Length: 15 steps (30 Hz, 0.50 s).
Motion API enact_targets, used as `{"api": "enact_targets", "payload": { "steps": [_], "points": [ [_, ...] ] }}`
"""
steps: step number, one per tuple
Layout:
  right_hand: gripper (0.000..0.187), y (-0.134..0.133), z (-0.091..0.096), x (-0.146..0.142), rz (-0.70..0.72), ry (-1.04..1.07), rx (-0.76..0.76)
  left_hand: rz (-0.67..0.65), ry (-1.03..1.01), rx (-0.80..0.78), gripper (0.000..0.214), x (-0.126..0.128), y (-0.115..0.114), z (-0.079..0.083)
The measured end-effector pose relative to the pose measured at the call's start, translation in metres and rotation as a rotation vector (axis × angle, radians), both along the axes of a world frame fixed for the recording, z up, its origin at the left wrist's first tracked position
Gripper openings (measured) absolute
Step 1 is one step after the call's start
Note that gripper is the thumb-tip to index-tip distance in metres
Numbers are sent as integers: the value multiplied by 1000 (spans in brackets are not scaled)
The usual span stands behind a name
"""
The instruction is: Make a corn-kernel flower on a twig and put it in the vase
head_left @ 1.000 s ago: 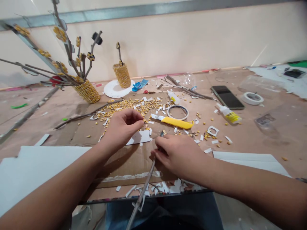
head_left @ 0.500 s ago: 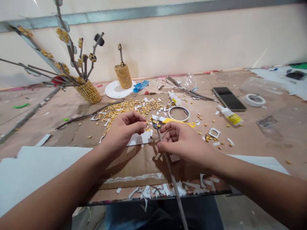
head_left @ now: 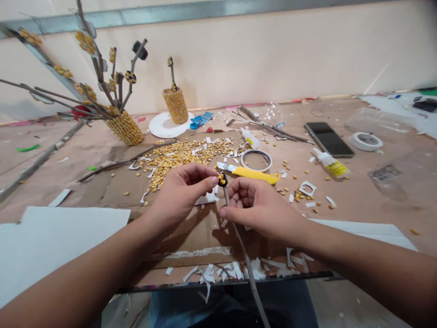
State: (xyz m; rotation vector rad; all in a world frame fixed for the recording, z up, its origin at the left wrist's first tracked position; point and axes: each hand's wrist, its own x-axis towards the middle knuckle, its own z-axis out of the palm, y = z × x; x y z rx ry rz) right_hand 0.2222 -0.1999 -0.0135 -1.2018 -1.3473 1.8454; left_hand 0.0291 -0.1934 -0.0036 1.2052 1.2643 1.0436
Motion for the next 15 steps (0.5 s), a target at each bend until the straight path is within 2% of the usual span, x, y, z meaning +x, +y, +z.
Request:
{"api": "enact_targets", "payload": {
  "steps": [10,15],
  "points": [
    [44,0,3,1,17,22,-6,3,140,67,14,3,-3,3],
    [42,1,2,1,45,7,13,14,327,161,18,5,-6,3]
  ]
}}
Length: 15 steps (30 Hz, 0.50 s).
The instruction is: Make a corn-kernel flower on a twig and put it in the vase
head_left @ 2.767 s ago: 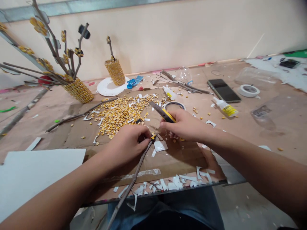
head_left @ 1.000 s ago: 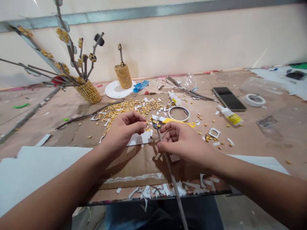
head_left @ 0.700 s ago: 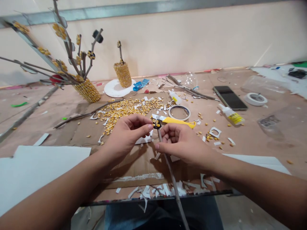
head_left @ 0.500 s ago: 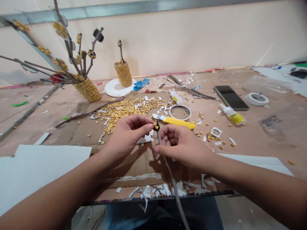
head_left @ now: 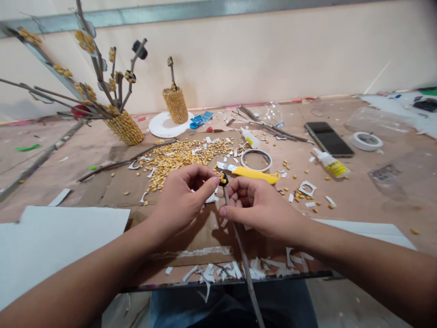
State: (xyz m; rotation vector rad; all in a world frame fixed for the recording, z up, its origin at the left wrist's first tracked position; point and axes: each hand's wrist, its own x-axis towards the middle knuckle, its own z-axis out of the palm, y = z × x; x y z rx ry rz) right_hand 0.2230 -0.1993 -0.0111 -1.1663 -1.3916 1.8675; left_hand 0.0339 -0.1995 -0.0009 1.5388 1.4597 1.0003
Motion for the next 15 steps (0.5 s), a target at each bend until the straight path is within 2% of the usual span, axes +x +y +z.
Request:
{"api": "enact_targets", "payload": {
  "steps": [7,15],
  "points": [
    [38,0,-6,-2,-5,6,27,9,75,-5,27,0,1,-2],
    [44,0,-1,-2,11,23,-5,-39,14,-70,26,-2,5,5]
  ]
}}
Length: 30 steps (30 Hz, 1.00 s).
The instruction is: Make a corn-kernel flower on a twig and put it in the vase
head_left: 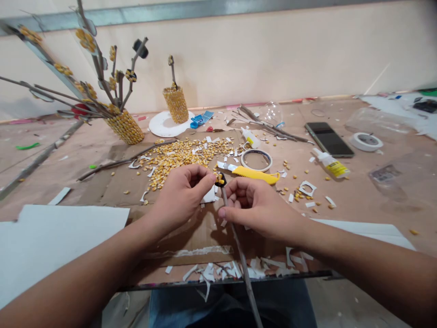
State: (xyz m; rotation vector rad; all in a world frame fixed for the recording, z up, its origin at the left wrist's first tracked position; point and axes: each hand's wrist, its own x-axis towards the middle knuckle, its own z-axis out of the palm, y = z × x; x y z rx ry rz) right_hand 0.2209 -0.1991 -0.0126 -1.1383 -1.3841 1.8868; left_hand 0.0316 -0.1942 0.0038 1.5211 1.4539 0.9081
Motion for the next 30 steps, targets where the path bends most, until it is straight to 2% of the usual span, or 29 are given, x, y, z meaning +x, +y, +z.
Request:
{"api": "enact_targets", "payload": {
  "steps": [6,10,20,24,30],
  "points": [
    [43,1,1,2,20,22,8,-118,75,26,22,-6,2,3],
    [43,1,1,3,33,13,11,-148,99,52,22,-8,2,2],
    [40,2,2,4,35,27,15,-69,226,174,23,-8,-2,-6],
    [41,2,1,4,14,57,36,-34,140,166,21,-7,0,-8],
    [38,2,0,7,21,58,50,-59,-106,66,22,-8,6,-12]
  ]
}}
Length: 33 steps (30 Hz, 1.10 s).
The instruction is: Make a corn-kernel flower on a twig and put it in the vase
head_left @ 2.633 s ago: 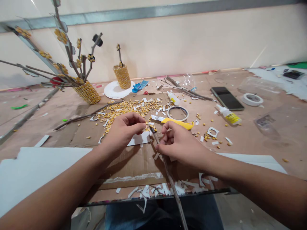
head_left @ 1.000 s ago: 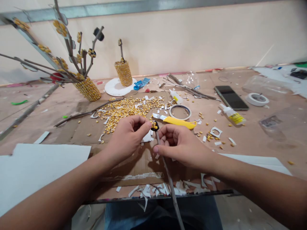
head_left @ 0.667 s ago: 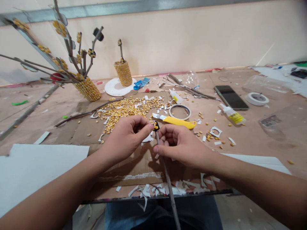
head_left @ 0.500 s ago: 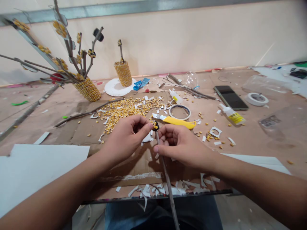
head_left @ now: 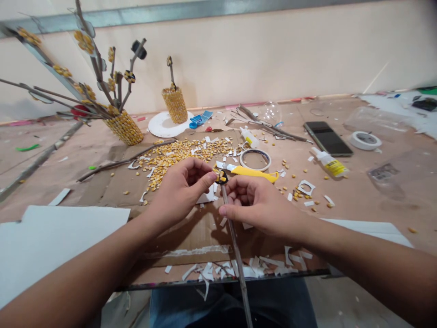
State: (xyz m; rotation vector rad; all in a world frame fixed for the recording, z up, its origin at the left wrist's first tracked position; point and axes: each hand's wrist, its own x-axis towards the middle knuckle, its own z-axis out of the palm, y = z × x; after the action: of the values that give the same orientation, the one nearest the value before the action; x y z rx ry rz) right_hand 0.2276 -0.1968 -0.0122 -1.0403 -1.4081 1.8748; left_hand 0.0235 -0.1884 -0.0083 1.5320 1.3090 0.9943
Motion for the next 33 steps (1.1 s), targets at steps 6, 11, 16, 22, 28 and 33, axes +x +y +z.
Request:
{"api": "enact_targets", "payload": {
  "steps": [6,11,16,22,28,33],
  "points": [
    [26,-1,3,1,45,-66,37,-72,-134,-68,24,0,0,6],
    [15,-2,-1,2,25,-113,168,-86,-148,-70,21,0,0,8],
    [24,1,-5,1,-51,-14,165,-132,-147,-81,16,2,-2,8],
    [25,2,-1,1,-43,-54,215,-191,-176,-148,16,1,-2,9],
    [26,2,1,2,-45,-67,220,-240,-152,-129,16,-2,-1,10],
    [25,3,-3,1,-44,-83,198,-205,-15,-64,16,-2,-2,10]
  ]
}}
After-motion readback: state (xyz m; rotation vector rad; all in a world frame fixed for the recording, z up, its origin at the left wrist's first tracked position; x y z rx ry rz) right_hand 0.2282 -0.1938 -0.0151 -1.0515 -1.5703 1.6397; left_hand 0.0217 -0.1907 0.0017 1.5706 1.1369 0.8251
